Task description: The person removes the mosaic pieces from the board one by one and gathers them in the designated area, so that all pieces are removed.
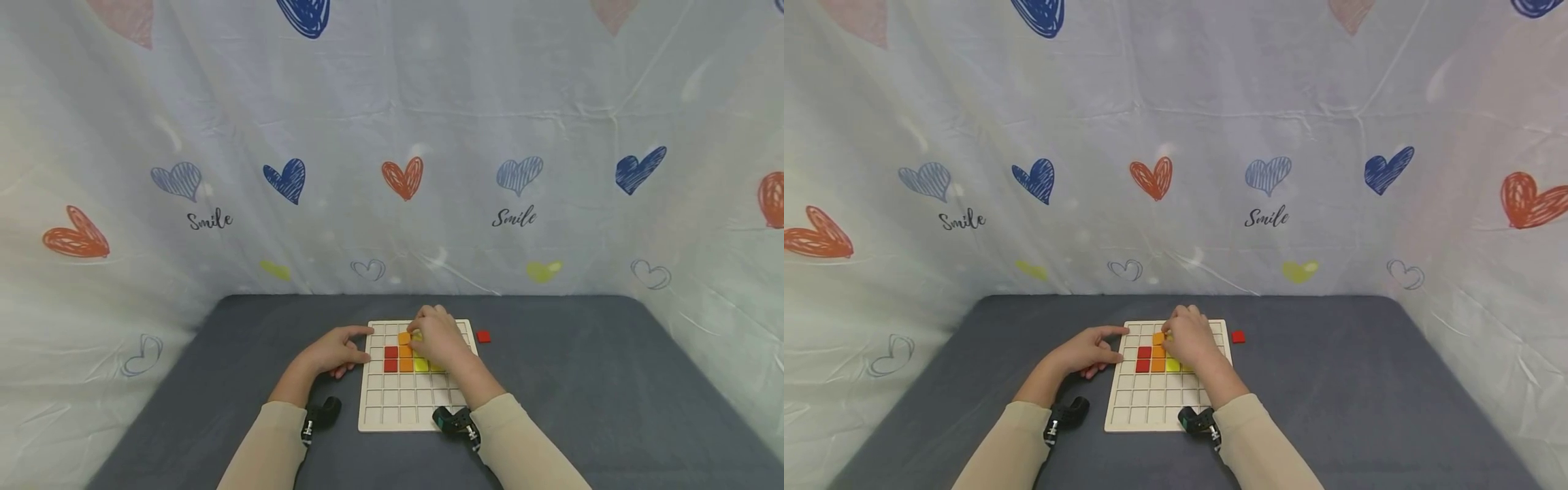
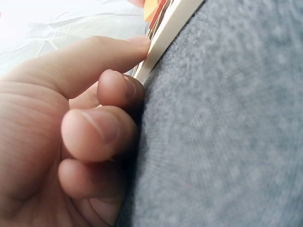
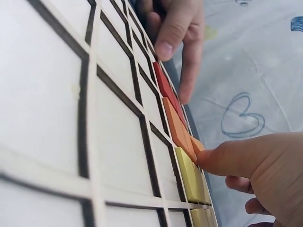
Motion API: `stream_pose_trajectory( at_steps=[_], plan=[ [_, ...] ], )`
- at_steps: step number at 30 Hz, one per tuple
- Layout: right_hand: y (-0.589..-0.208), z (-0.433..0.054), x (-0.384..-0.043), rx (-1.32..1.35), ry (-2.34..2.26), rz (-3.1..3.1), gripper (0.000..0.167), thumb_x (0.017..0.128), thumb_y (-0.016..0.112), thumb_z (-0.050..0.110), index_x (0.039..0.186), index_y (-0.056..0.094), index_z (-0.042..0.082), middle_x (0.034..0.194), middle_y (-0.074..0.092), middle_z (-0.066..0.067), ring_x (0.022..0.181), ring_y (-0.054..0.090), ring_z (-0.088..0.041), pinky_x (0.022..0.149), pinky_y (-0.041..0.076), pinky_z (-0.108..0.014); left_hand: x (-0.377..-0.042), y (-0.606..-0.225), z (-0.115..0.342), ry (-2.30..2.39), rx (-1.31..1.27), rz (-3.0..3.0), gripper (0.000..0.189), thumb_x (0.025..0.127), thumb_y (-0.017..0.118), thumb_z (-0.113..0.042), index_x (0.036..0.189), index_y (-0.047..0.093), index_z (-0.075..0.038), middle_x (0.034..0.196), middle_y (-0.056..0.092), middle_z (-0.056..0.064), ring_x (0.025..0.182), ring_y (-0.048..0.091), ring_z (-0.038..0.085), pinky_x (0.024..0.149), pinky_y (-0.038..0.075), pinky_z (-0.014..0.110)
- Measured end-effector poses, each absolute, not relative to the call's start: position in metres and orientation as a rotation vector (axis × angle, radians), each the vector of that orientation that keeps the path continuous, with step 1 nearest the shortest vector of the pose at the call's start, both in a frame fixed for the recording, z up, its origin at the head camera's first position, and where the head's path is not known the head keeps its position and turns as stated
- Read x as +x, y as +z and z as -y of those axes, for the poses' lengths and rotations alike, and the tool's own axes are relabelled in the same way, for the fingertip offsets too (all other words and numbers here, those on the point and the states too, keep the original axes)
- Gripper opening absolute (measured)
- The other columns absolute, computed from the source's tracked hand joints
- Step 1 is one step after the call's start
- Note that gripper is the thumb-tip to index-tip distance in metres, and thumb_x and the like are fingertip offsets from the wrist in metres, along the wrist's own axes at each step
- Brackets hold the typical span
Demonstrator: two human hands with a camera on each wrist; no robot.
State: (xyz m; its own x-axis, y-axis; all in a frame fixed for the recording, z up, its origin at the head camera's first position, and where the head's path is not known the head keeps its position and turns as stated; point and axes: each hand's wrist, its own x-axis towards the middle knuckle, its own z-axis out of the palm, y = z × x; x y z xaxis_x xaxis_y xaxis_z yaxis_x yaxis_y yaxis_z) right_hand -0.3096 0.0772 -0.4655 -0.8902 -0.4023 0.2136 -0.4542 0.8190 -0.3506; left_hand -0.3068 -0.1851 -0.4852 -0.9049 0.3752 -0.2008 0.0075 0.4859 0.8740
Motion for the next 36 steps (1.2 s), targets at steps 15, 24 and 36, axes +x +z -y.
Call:
stream_pose_trajectory(
  at_steps=[15, 24, 36],
  plan=[
    [-0.444, -0.087, -0.306, 0.622, 0.681, 2.832, 0.022, 0.09, 0.082, 0.029, 0.11, 0.081, 0.02, 0.112, 0.061, -0.001, 0.107, 0.05, -0.025, 0.094, 0.044, -0.045, -0.31, -0.49, 0.184, 1.385, 0.327, -2.399, 0.068, 0.09, 0.08, -0.017, 0.152, 0.051, -0.014, 0.055, 0.055, 0.003, 0.037, 0.043, 0.012, 0.038, 0.04, 0.025],
    [-0.424, -0.113, -0.308, 0.63, 0.813, 2.81, 0.024, 0.092, 0.08, 0.023, 0.114, 0.079, 0.014, 0.113, 0.066, -0.005, 0.11, 0.057, -0.03, 0.091, 0.05, -0.048, -0.308, -0.489, 0.185, 1.397, 0.332, -2.392, 0.069, 0.09, 0.08, -0.016, 0.152, 0.051, -0.012, 0.055, 0.055, 0.003, 0.037, 0.042, 0.012, 0.038, 0.039, 0.025],
    [-0.406, -0.149, -0.308, 0.545, 1.039, 2.807, 0.032, 0.097, 0.074, 0.019, 0.127, 0.073, 0.008, 0.12, 0.065, -0.011, 0.117, 0.056, -0.034, 0.093, 0.049, -0.054, -0.308, -0.488, 0.186, 1.42, 0.332, -2.379, 0.069, 0.09, 0.08, -0.015, 0.152, 0.051, -0.011, 0.055, 0.054, 0.005, 0.037, 0.041, 0.013, 0.038, 0.04, 0.026]
  ],
)
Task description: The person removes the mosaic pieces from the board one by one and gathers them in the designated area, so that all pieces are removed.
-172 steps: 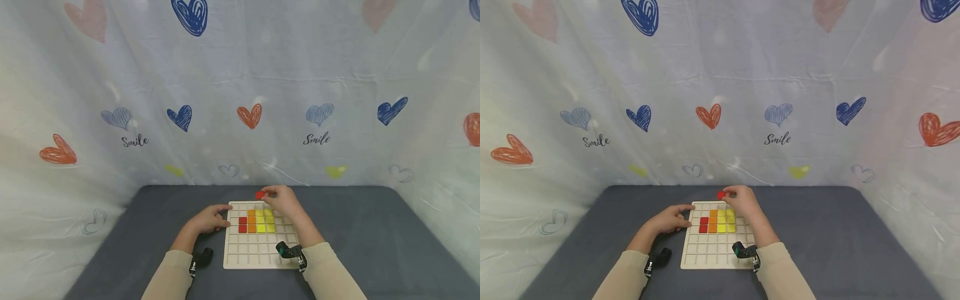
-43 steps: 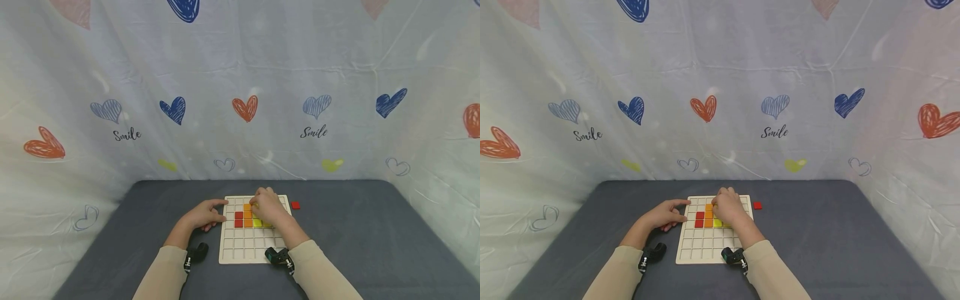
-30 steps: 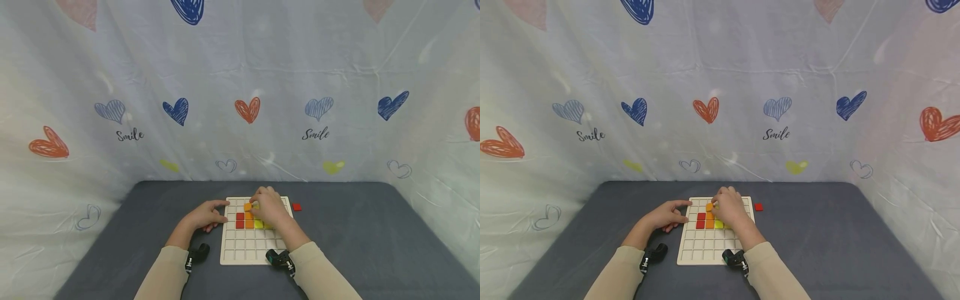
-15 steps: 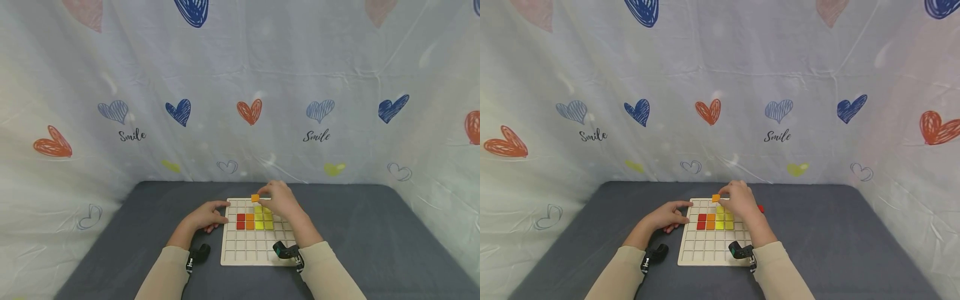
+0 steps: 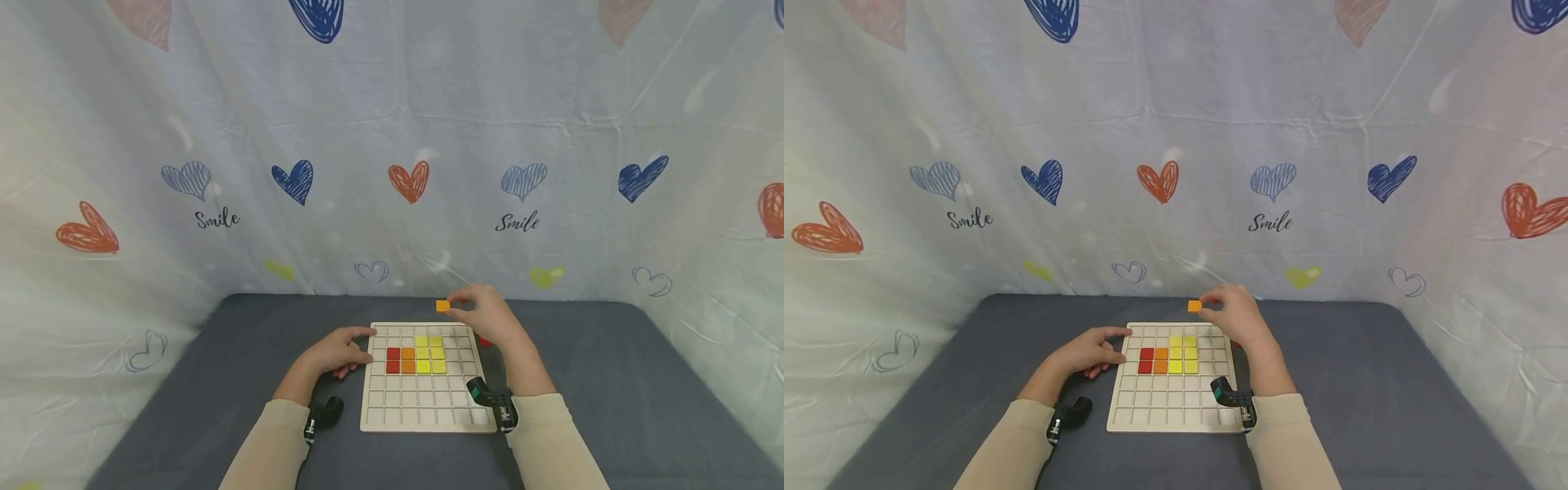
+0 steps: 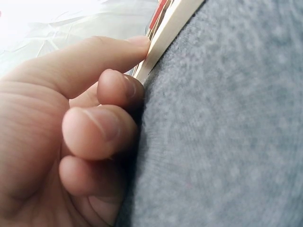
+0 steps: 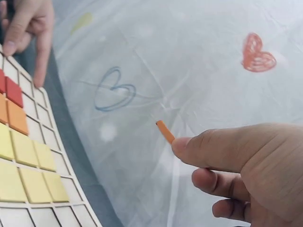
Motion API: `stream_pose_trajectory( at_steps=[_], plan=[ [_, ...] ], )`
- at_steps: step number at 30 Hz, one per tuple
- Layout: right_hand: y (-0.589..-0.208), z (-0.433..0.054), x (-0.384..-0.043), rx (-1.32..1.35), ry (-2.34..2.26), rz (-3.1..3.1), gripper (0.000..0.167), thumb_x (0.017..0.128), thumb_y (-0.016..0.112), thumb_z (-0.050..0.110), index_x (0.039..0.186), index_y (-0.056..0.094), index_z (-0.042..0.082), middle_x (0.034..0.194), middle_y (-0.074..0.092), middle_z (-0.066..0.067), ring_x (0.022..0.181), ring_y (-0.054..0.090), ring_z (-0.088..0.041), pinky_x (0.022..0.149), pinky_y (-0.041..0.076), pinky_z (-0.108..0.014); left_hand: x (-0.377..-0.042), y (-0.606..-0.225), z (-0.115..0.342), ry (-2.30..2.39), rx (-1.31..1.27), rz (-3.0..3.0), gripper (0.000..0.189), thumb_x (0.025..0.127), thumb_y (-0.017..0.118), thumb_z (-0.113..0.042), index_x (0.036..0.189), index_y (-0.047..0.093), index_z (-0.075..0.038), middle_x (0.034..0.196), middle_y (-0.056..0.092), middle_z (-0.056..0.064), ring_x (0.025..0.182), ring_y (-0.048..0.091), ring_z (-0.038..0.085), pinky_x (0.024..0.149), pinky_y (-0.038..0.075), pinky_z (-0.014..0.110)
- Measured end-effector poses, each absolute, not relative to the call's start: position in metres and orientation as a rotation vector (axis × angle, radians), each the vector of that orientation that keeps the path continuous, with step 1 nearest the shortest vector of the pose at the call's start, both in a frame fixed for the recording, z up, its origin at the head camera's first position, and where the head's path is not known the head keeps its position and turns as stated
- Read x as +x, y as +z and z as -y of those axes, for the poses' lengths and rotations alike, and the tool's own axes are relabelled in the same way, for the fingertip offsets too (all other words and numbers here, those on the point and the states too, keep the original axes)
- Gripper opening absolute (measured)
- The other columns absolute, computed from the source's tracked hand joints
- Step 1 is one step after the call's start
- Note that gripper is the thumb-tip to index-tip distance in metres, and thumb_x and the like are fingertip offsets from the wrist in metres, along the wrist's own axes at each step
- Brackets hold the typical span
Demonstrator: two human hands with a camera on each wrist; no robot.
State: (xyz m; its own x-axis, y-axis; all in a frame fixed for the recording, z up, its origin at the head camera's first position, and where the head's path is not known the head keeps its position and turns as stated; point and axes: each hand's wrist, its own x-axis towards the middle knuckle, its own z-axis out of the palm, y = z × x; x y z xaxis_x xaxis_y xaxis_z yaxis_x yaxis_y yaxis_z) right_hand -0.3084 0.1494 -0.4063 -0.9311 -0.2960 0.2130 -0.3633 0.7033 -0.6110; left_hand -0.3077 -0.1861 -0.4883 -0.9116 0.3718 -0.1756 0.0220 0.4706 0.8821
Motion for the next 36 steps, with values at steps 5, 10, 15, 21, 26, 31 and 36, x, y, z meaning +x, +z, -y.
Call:
stream_pose_trajectory(
  at_steps=[5, 10, 15, 21, 26, 31, 36],
  plan=[
    [-0.403, -0.164, -0.31, 0.49, 1.091, 2.817, 0.032, 0.098, 0.072, 0.021, 0.128, 0.072, 0.008, 0.11, 0.064, -0.008, 0.103, 0.056, -0.03, 0.08, 0.048, -0.047, -0.307, -0.487, 0.186, 1.436, 0.335, -2.364, 0.069, 0.09, 0.08, -0.014, 0.152, 0.05, -0.011, 0.056, 0.054, 0.005, 0.037, 0.042, 0.013, 0.038, 0.04, 0.026],
    [-0.401, -0.18, -0.309, 0.467, 1.123, 2.784, 0.032, 0.099, 0.071, 0.02, 0.128, 0.072, 0.006, 0.114, 0.063, -0.01, 0.109, 0.055, -0.034, 0.085, 0.048, -0.051, -0.306, -0.486, 0.186, 1.443, 0.342, -2.354, 0.069, 0.091, 0.079, -0.013, 0.153, 0.049, -0.01, 0.056, 0.054, 0.004, 0.037, 0.042, 0.013, 0.039, 0.04, 0.026],
    [-0.399, -0.197, -0.308, 0.418, 1.129, 2.777, 0.032, 0.099, 0.071, 0.018, 0.129, 0.071, 0.005, 0.119, 0.062, -0.013, 0.112, 0.053, -0.037, 0.088, 0.048, -0.054, -0.307, -0.486, 0.187, 1.44, 0.35, -2.362, 0.068, 0.091, 0.079, -0.014, 0.153, 0.05, -0.011, 0.056, 0.054, 0.004, 0.038, 0.041, 0.012, 0.039, 0.041, 0.026],
    [-0.401, -0.218, -0.307, 0.354, 1.141, 2.82, 0.034, 0.1, 0.069, 0.02, 0.13, 0.069, 0.005, 0.123, 0.06, -0.016, 0.114, 0.053, -0.038, 0.091, 0.048, -0.055, -0.309, -0.489, 0.188, 1.437, 0.343, -2.352, 0.069, 0.091, 0.08, -0.015, 0.153, 0.049, -0.011, 0.056, 0.054, 0.003, 0.038, 0.041, 0.012, 0.039, 0.041, 0.026],
    [-0.405, -0.232, -0.308, 0.324, 1.138, 2.84, 0.035, 0.1, 0.069, 0.02, 0.13, 0.068, 0.002, 0.118, 0.06, -0.015, 0.103, 0.053, -0.032, 0.084, 0.047, -0.047, -0.308, -0.489, 0.188, 1.438, 0.35, -2.356, 0.069, 0.091, 0.079, -0.014, 0.153, 0.049, -0.01, 0.055, 0.054, 0.003, 0.037, 0.041, 0.012, 0.038, 0.04, 0.026],
    [-0.41, -0.242, -0.308, 0.284, 1.148, 2.862, 0.034, 0.1, 0.069, 0.02, 0.128, 0.069, 0.001, 0.104, 0.059, -0.01, 0.091, 0.052, -0.027, 0.075, 0.046, -0.04, -0.308, -0.489, 0.187, 1.44, 0.352, -2.361, 0.069, 0.091, 0.08, -0.014, 0.152, 0.05, -0.01, 0.055, 0.054, 0.004, 0.037, 0.041, 0.012, 0.038, 0.04, 0.026],
    [-0.419, -0.252, -0.308, 0.242, 1.153, 2.902, 0.032, 0.1, 0.069, 0.017, 0.125, 0.07, -0.001, 0.097, 0.058, -0.008, 0.091, 0.053, -0.026, 0.076, 0.047, -0.04, -0.308, -0.488, 0.187, 1.433, 0.344, -2.364, 0.069, 0.09, 0.08, -0.015, 0.152, 0.05, -0.011, 0.055, 0.054, 0.003, 0.037, 0.042, 0.012, 0.038, 0.04, 0.026]
  ],
)
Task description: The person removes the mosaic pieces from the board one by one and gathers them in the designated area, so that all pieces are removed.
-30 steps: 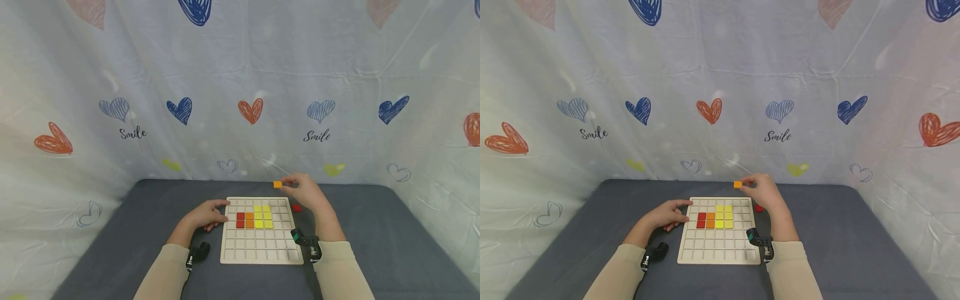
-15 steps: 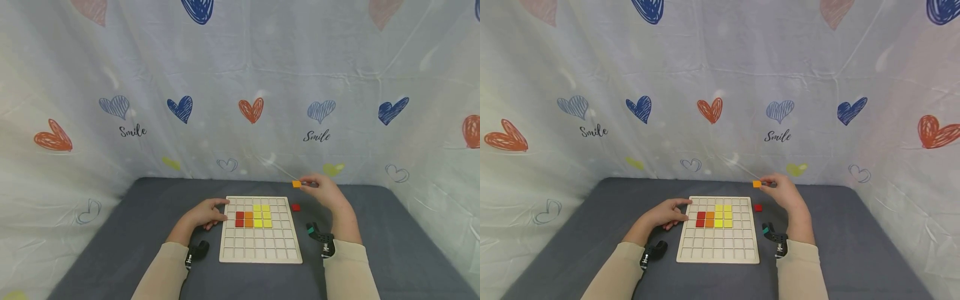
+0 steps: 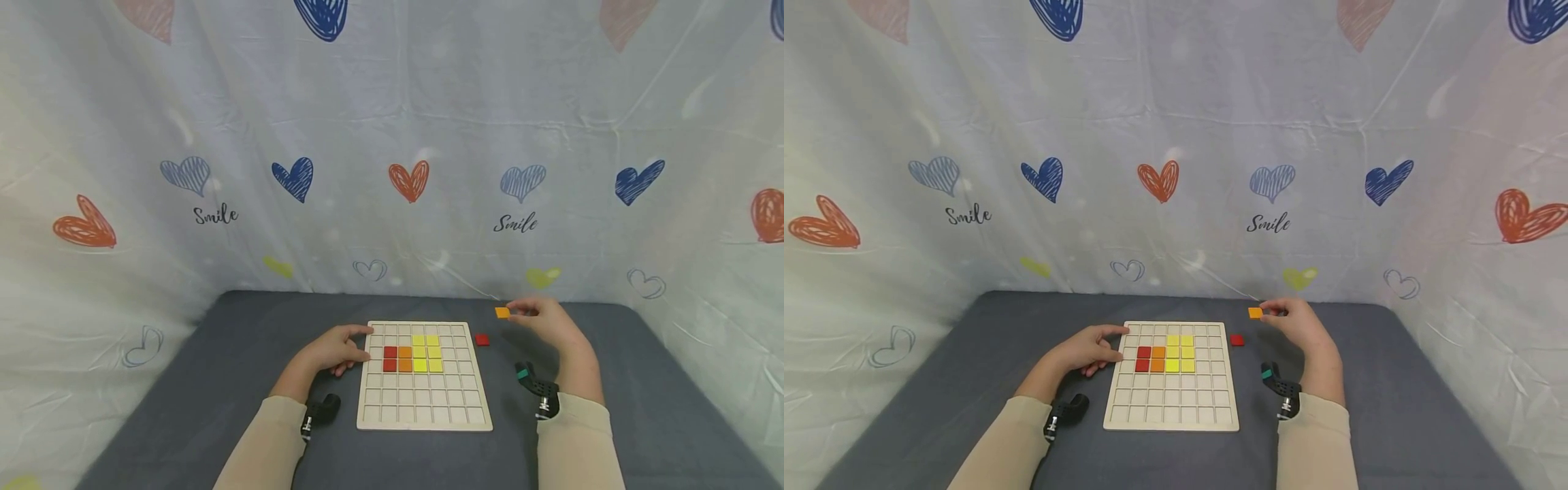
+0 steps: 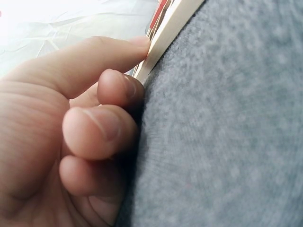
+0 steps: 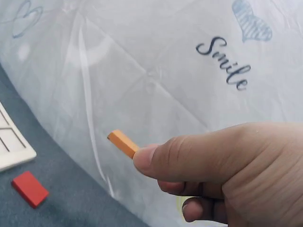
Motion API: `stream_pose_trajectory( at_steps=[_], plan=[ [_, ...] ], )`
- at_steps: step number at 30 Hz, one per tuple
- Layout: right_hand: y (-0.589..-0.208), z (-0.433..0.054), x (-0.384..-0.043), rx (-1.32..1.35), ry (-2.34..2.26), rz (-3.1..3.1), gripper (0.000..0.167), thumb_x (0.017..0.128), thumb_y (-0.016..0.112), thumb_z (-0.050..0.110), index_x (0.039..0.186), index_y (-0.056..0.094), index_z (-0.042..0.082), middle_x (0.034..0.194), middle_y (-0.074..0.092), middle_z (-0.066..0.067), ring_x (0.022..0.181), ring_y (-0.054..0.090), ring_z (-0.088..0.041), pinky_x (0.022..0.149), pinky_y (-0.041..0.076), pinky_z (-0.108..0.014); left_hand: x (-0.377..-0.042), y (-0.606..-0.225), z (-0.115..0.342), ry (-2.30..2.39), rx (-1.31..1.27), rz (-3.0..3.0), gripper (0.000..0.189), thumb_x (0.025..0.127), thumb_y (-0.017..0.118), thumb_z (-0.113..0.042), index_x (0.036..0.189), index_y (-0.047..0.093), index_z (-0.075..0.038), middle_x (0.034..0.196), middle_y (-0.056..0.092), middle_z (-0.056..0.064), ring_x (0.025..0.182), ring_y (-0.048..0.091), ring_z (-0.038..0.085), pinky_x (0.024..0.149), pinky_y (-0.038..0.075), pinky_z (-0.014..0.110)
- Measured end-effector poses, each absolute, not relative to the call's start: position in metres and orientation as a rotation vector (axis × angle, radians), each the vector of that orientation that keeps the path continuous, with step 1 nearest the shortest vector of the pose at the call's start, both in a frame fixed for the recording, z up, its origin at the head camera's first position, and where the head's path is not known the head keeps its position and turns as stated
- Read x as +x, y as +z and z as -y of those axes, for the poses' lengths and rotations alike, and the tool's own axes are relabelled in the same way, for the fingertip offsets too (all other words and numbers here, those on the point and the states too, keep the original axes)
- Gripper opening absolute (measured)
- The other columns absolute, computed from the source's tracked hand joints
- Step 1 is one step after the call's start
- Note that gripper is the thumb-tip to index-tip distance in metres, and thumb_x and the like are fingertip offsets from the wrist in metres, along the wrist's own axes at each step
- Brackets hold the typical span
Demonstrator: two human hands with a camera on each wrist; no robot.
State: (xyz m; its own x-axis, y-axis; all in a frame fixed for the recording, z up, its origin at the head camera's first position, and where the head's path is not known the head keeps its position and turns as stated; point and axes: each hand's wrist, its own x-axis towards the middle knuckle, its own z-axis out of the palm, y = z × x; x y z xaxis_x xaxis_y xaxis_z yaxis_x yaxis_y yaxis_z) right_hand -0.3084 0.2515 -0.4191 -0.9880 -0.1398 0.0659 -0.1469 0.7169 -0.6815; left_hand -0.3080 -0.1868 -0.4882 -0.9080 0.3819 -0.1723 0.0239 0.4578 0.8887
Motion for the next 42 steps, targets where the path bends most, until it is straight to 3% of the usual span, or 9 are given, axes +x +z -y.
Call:
stream_pose_trajectory(
  at_steps=[8, 15, 29, 42],
  plan=[
    [-0.439, -0.262, -0.313, 0.164, 1.169, 3.039, 0.038, 0.097, 0.072, 0.021, 0.126, 0.069, -0.002, 0.11, 0.064, -0.014, 0.1, 0.056, -0.03, 0.087, 0.048, -0.051, -0.308, -0.488, 0.187, 1.425, 0.351, -2.372, 0.069, 0.09, 0.08, -0.016, 0.152, 0.05, -0.011, 0.056, 0.054, 0.003, 0.038, 0.042, 0.012, 0.039, 0.041, 0.026],
    [-0.457, -0.261, -0.317, 0.164, 1.182, 3.076, 0.032, 0.094, 0.074, 0.018, 0.119, 0.072, -0.001, 0.118, 0.067, -0.019, 0.104, 0.06, -0.032, 0.094, 0.048, -0.056, -0.309, -0.489, 0.188, 1.433, 0.35, -2.351, 0.07, 0.09, 0.08, -0.015, 0.153, 0.05, -0.011, 0.056, 0.054, 0.003, 0.037, 0.042, 0.012, 0.039, 0.041, 0.026],
    [-0.473, -0.26, -0.323, 0.097, 1.176, 3.046, 0.031, 0.091, 0.076, 0.013, 0.116, 0.072, -0.004, 0.099, 0.067, -0.009, 0.087, 0.055, -0.025, 0.075, 0.044, -0.037, -0.308, -0.488, 0.188, 1.445, 0.373, -2.344, 0.069, 0.091, 0.079, -0.013, 0.153, 0.049, -0.01, 0.055, 0.053, 0.004, 0.037, 0.041, 0.013, 0.039, 0.041, 0.027],
    [-0.453, -0.252, -0.318, 0.192, 1.216, 3.01, 0.045, 0.092, 0.077, 0.018, 0.129, 0.065, -0.004, 0.087, 0.054, -0.006, 0.082, 0.052, -0.023, 0.073, 0.04, -0.039, -0.309, -0.49, 0.188, 1.45, 0.36, -2.345, 0.069, 0.091, 0.08, -0.014, 0.152, 0.05, -0.01, 0.056, 0.053, 0.004, 0.037, 0.041, 0.013, 0.039, 0.041, 0.027]
  ],
)
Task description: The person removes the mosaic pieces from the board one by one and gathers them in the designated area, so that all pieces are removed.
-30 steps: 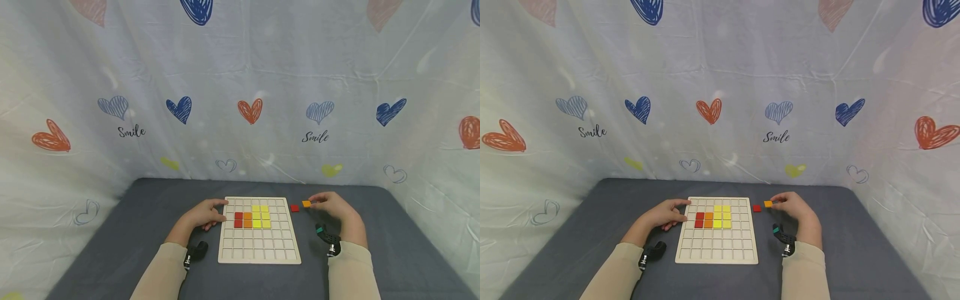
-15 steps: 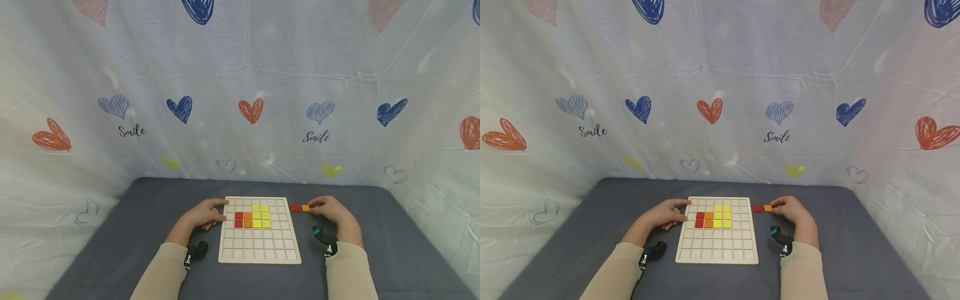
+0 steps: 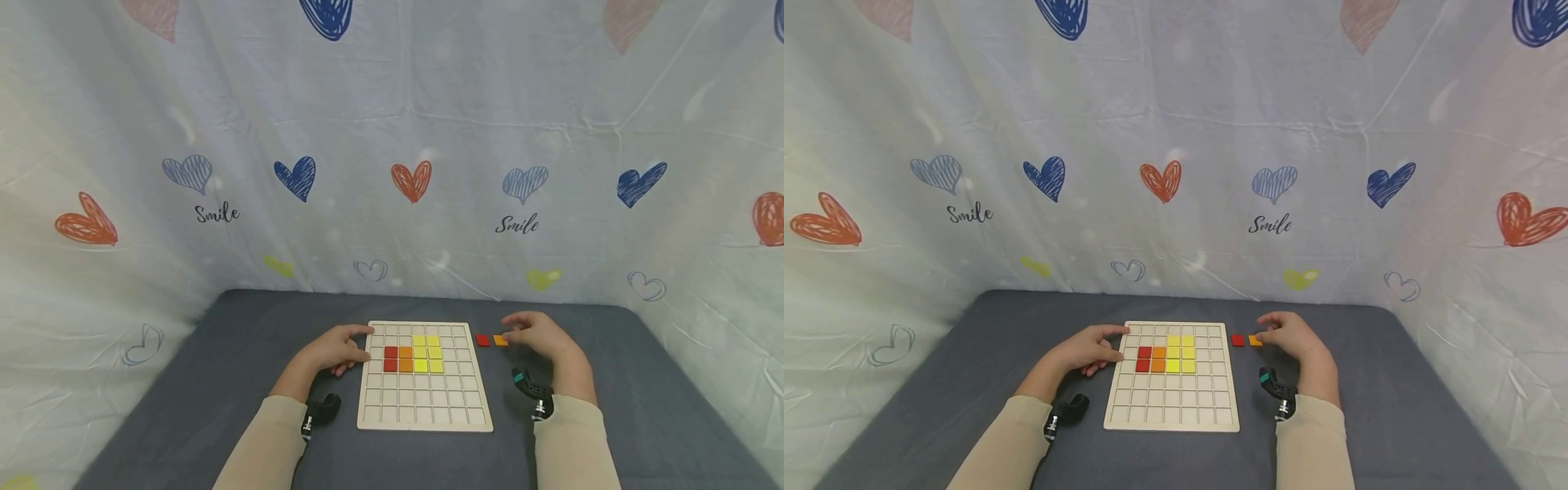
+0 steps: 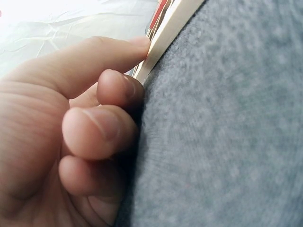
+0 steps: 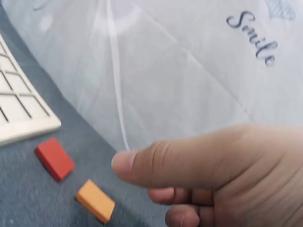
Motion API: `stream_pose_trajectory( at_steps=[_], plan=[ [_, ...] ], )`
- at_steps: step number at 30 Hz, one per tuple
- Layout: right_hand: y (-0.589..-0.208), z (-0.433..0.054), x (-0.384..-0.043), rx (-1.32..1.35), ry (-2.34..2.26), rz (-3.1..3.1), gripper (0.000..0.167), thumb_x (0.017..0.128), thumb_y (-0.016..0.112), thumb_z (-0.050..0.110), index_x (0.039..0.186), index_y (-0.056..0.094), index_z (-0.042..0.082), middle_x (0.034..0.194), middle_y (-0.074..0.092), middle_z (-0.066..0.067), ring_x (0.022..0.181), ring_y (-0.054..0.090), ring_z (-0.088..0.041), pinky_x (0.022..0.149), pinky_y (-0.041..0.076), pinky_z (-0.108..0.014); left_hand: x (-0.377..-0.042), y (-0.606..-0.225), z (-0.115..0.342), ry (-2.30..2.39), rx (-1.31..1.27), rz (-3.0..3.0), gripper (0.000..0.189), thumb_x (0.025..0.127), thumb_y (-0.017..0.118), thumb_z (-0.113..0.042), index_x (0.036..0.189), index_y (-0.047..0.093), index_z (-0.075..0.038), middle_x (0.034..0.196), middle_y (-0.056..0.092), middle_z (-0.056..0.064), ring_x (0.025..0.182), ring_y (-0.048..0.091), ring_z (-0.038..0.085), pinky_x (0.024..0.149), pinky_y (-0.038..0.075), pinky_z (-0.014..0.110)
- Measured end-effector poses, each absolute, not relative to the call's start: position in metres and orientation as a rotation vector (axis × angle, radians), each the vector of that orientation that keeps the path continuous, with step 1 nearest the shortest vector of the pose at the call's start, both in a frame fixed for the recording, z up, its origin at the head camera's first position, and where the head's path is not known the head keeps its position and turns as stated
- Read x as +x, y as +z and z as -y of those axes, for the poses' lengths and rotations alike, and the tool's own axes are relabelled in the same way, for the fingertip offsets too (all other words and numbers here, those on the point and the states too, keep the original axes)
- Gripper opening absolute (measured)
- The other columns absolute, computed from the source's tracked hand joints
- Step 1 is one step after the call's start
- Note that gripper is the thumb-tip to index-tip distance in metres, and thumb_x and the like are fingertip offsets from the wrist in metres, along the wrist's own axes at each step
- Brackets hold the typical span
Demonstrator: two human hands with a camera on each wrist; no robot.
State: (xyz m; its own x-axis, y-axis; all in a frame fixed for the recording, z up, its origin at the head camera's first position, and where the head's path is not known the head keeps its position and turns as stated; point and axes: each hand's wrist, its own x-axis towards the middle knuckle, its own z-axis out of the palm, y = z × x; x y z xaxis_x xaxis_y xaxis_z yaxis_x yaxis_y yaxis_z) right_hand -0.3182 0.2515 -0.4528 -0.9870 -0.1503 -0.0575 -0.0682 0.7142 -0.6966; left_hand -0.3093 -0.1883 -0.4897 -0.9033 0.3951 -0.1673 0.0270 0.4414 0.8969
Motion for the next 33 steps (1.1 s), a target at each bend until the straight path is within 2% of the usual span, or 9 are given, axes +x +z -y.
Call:
stream_pose_trajectory(
  at_steps=[6, 12, 22, 29, 33],
  plan=[
    [-0.436, -0.23, -0.317, -0.271, -1.219, -2.808, 0.044, 0.093, 0.076, 0.018, 0.131, 0.065, -0.003, 0.083, 0.052, -0.005, 0.078, 0.051, -0.021, 0.071, 0.04, -0.038, -0.309, -0.489, 0.188, 1.452, 0.36, -2.341, 0.069, 0.091, 0.08, -0.015, 0.152, 0.05, -0.011, 0.056, 0.053, 0.004, 0.038, 0.041, 0.013, 0.039, 0.041, 0.027],
    [-0.43, -0.207, -0.318, -0.416, -1.268, -2.783, 0.043, 0.095, 0.075, 0.016, 0.133, 0.064, -0.002, 0.078, 0.048, -0.005, 0.065, 0.043, -0.018, 0.06, 0.038, -0.033, -0.309, -0.49, 0.189, 1.459, 0.361, -2.335, 0.069, 0.09, 0.08, -0.015, 0.152, 0.05, -0.011, 0.056, 0.054, 0.004, 0.037, 0.04, 0.013, 0.039, 0.041, 0.027],
    [-0.434, -0.172, -0.32, -0.575, -1.316, -2.713, 0.037, 0.095, 0.075, 0.014, 0.13, 0.068, 0.004, 0.075, 0.047, -0.003, 0.052, 0.031, -0.016, 0.049, 0.033, -0.031, -0.309, -0.49, 0.189, 1.459, 0.365, -2.335, 0.069, 0.091, 0.08, -0.015, 0.153, 0.049, -0.011, 0.055, 0.054, 0.004, 0.037, 0.041, 0.013, 0.038, 0.04, 0.026],
    [-0.442, -0.143, -0.32, -0.644, -1.199, -2.731, 0.036, 0.096, 0.074, 0.016, 0.129, 0.07, 0.003, 0.079, 0.045, -0.003, 0.066, 0.038, -0.017, 0.062, 0.035, -0.033, -0.309, -0.488, 0.189, 1.456, 0.366, -2.334, 0.07, 0.091, 0.08, -0.014, 0.153, 0.049, -0.011, 0.056, 0.054, 0.004, 0.037, 0.041, 0.013, 0.039, 0.041, 0.027],
    [-0.446, -0.132, -0.319, -0.678, -1.093, -2.719, 0.036, 0.098, 0.072, 0.019, 0.13, 0.071, 0.004, 0.075, 0.042, -0.002, 0.064, 0.035, -0.017, 0.061, 0.032, -0.034, -0.309, -0.488, 0.189, 1.444, 0.36, -2.341, 0.07, 0.091, 0.079, -0.015, 0.154, 0.049, -0.012, 0.056, 0.054, 0.003, 0.037, 0.042, 0.012, 0.039, 0.042, 0.026]
  ],
)
